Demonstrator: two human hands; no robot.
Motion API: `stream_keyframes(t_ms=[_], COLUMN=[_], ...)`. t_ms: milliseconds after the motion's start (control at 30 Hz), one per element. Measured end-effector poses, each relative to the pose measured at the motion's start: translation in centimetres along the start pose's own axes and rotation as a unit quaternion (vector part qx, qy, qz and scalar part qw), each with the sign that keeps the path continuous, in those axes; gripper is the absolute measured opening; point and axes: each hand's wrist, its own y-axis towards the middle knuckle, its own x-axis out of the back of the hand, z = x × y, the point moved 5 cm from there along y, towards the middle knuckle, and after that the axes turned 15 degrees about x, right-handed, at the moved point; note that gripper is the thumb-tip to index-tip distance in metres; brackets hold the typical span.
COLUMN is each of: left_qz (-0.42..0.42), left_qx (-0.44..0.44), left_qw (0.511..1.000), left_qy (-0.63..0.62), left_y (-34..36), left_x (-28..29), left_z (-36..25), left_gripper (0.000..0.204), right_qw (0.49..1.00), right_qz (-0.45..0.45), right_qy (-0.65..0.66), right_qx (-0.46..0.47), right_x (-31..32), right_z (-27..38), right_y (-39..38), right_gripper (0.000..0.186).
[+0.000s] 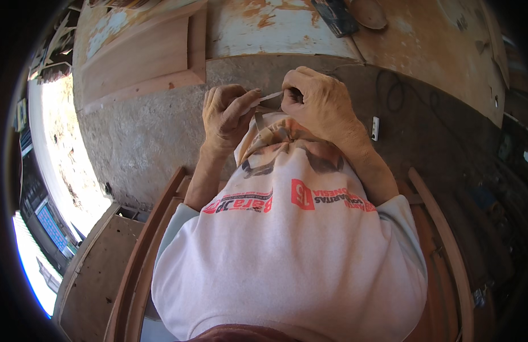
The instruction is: The person applies adhesive from a tube into holes on a wooden panel, uses a putty knife to spread filler across the surface, and lifts the panel to handle it.
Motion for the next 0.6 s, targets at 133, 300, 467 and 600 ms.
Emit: stream_keyframes(t_ms=[133,300,467,600], left_qz=[-0.109,-0.107,-0.09,-0.064], left_qx=[0.049,0.084,0.116,0.143], left_qw=[0.992,0.984,0.976,0.967], left_qy=[-0.036,-0.119,-0.16,-0.203], left_y=[-1.2,-0.1,0.1,-0.2], left_x=[2.5,3.4,2.4,1.5], left_z=[2.1,2.7,2.5,2.7], left_gripper=[0.039,0.039,0.037,0.034], right_qw=[0.977,0.948,0.945,0.958], right_qz=[-0.138,-0.209,-0.17,-0.205], right_qy=[-0.136,-0.157,-0.168,0.033], right_qx=[-0.095,-0.184,-0.222,-0.198], right_x=[4.5,11.8,10.1,5.9], right_z=[-6.3,-13.2,-13.0,-10.0], right_y=[-1.8,-7.3,-7.3,-6.3], right_gripper=[0.008,0.015,0.017,0.009])
